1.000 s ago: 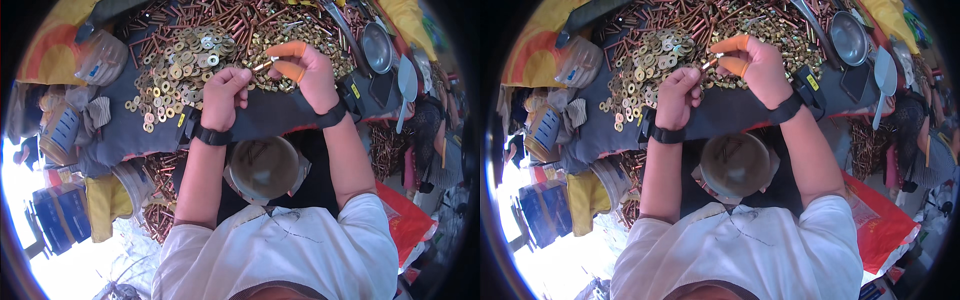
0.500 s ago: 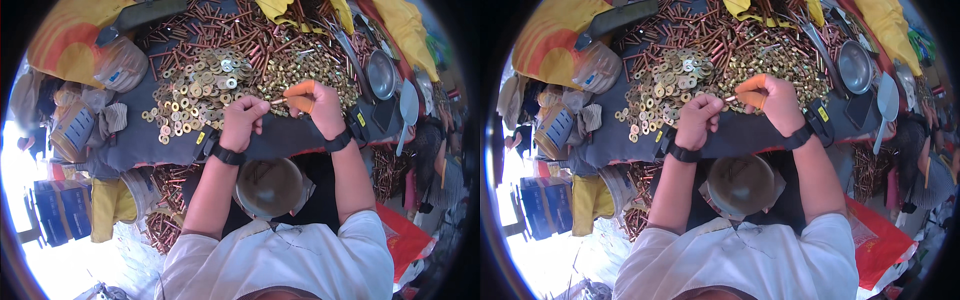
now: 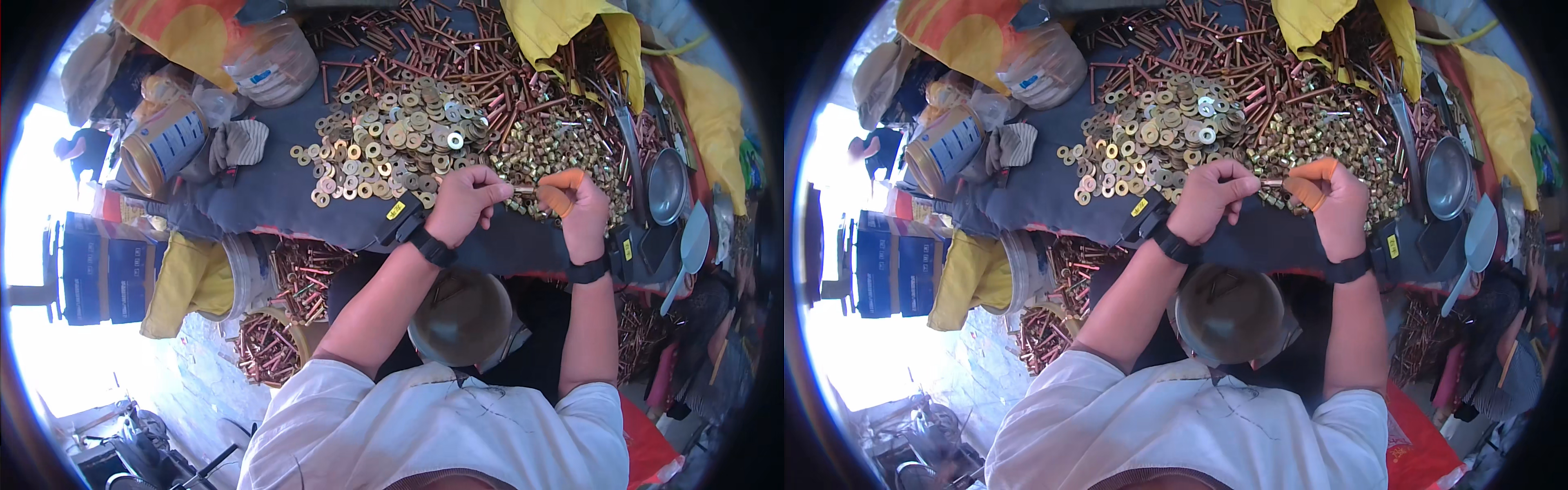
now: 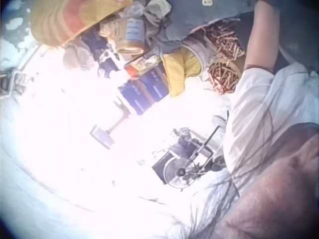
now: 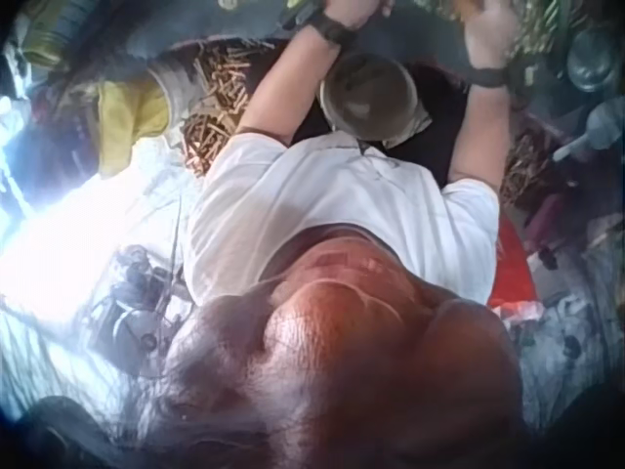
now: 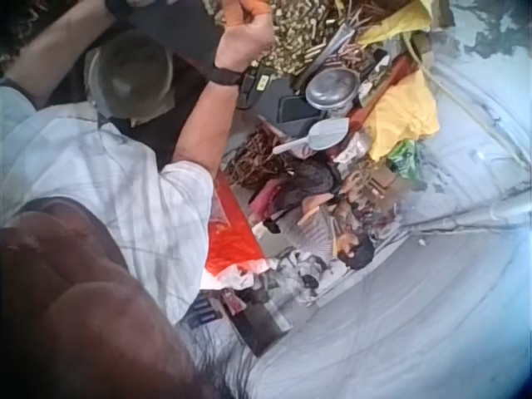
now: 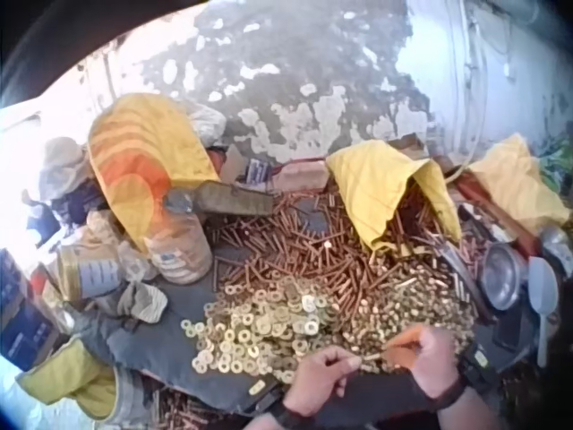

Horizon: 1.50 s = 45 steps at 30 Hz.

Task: Manually assembling bolts with washers and nuts and placing them into a bucket.

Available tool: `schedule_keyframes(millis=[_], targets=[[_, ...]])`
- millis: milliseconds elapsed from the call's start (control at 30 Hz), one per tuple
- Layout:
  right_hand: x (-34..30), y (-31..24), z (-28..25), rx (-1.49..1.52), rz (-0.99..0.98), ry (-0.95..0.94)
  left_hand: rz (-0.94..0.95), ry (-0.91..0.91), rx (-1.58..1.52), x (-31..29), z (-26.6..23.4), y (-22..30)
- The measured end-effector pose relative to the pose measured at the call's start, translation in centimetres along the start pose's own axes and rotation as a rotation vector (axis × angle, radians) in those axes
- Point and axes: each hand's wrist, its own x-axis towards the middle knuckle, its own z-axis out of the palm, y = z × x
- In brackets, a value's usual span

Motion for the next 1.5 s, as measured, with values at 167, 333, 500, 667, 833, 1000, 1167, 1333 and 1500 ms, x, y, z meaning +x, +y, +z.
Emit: schedule_keyframes(millis=[167,333,500,667,833,1000,1167,1333,1500], targets=[[0.4,0.5,0.6,-0.109,0.057,0.038,-0.065,0.059,0.080,0.2,-0.3,0.0],[0.8,-0.2,0.6,-0.104,-0.034,-0.011,-0.045,0.117,0.095,0.0,-0.4,0.9],[0.6,-0.7,-0.3,-0.035,-0.124,-0.022,-0.047,0.103,0.055,0.0,0.5,1.2],[0.5,-0.8,0.6,0.033,0.158,-0.011,0.007,0.100,0.054,-0.2,-0.2,0.9],[-0.1,-0.3,-0.3,-0.174,-0.308,0.004,-0.085,0.000,-0.090,-0.2,-0.1,0.2],[0.7,1.3,0.4,-0.227,-0.201,0.180,-0.002,0.122,0.089,0.0,0.4,0.2],[1.2,1.6,-0.3,-0.291,-0.317,0.105,-0.010,0.054,0.098,0.6,0.0,0.5],[1.5,0.1,-1.3,-0.398,0.006,-0.070,0.002,-0.003,0.104,0.8,-0.7,0.3],[1.3,0.5,-1.5,-0.126,0.015,-0.082,-0.030,0.077,0.103,0.3,0.0,-0.1]])
